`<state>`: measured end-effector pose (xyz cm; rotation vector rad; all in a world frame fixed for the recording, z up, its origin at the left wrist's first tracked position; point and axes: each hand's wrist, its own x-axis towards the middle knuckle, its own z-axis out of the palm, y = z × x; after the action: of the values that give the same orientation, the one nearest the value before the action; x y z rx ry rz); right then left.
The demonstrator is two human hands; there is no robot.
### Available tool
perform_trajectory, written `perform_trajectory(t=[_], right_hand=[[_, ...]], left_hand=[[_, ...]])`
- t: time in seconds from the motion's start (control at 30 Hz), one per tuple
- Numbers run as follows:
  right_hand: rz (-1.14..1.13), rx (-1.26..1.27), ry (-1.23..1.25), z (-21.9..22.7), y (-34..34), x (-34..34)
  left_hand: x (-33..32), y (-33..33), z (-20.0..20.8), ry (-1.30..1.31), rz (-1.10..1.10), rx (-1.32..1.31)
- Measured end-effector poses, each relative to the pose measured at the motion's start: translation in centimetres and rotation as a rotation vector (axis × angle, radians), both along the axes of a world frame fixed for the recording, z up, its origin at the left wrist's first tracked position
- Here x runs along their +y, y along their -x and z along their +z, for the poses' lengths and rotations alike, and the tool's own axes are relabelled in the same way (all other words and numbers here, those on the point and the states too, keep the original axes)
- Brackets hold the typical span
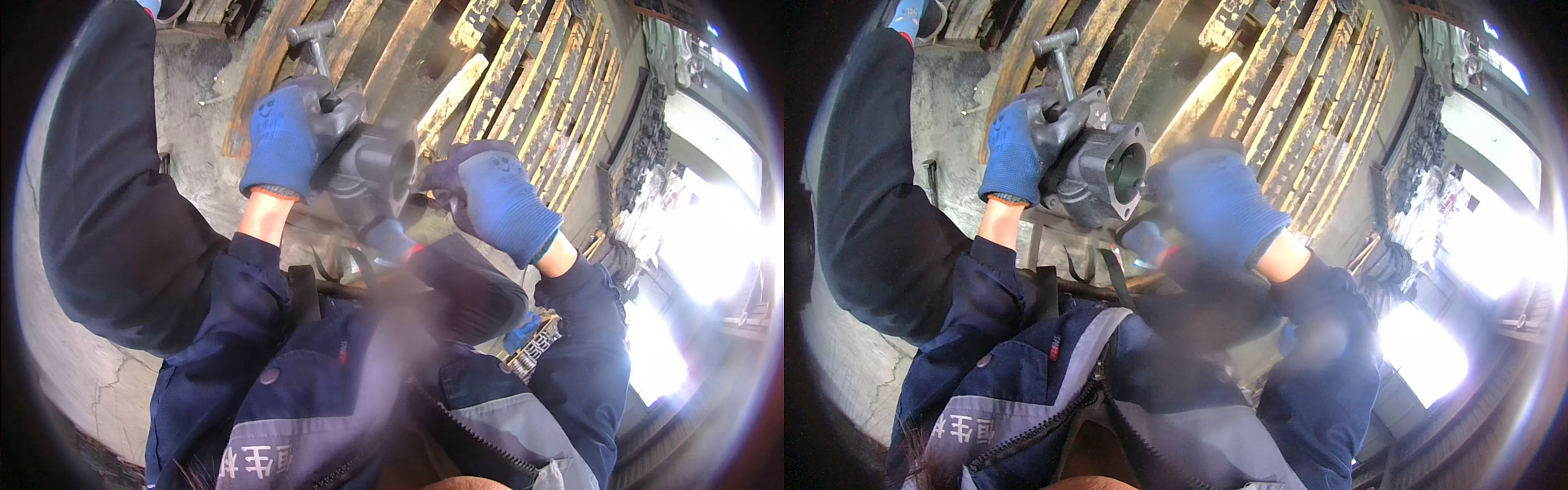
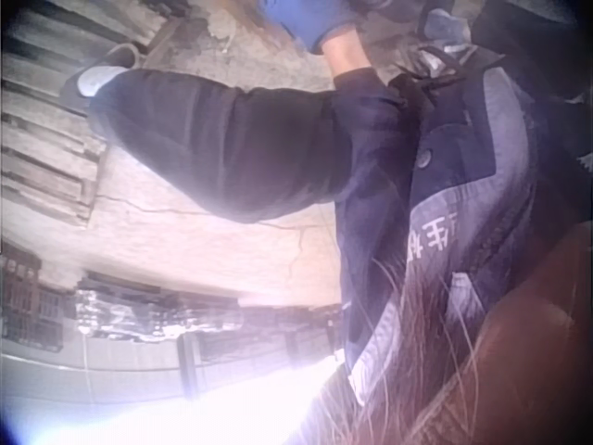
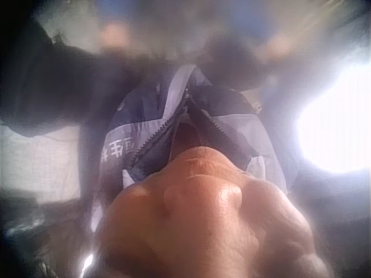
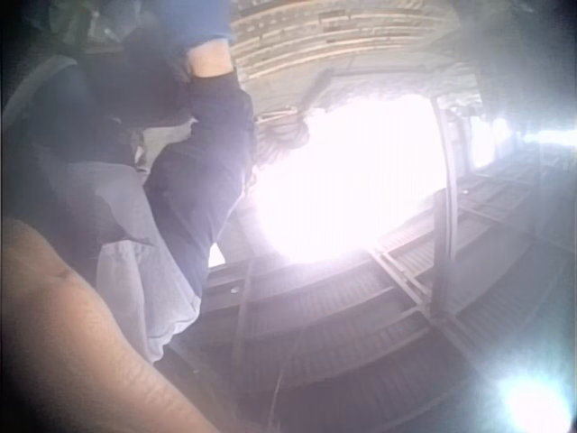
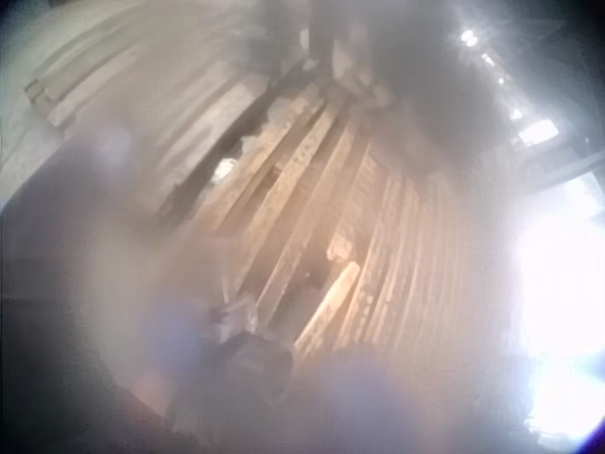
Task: The person sits on the floor and cleans a dark metal part using a hammer to tap it and a cloth to wipe its surfaces. The person repeatedly turns the part over and wipes different sides, then places it on a wooden pallet.
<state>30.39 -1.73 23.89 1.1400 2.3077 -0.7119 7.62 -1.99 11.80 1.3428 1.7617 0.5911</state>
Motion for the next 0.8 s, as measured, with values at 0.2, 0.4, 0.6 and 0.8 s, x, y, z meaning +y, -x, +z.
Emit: perform_trajectory(t=[0.2,0.4,0.6,0.8], right_hand=[[-0.252,0.237,0.019,-0.2,-0.8,0.0],[-0.295,0.248,0.016,-1.0,-0.7,-1.0],[-0.123,0.263,-0.096,-1.2,-0.3,-1.0],[-0.144,0.135,-0.009,-0.1,0.2,-1.0]], left_hand=[[0.0,0.7,0.3,0.061,-0.02,0.006],[-0.2,0.6,0.1,-0.028,-0.003,0.004],[-0.1,0.5,0.0,0.002,0.003,0.015],[-0.1,0.4,0.3,0.008,0.012,-0.011]])
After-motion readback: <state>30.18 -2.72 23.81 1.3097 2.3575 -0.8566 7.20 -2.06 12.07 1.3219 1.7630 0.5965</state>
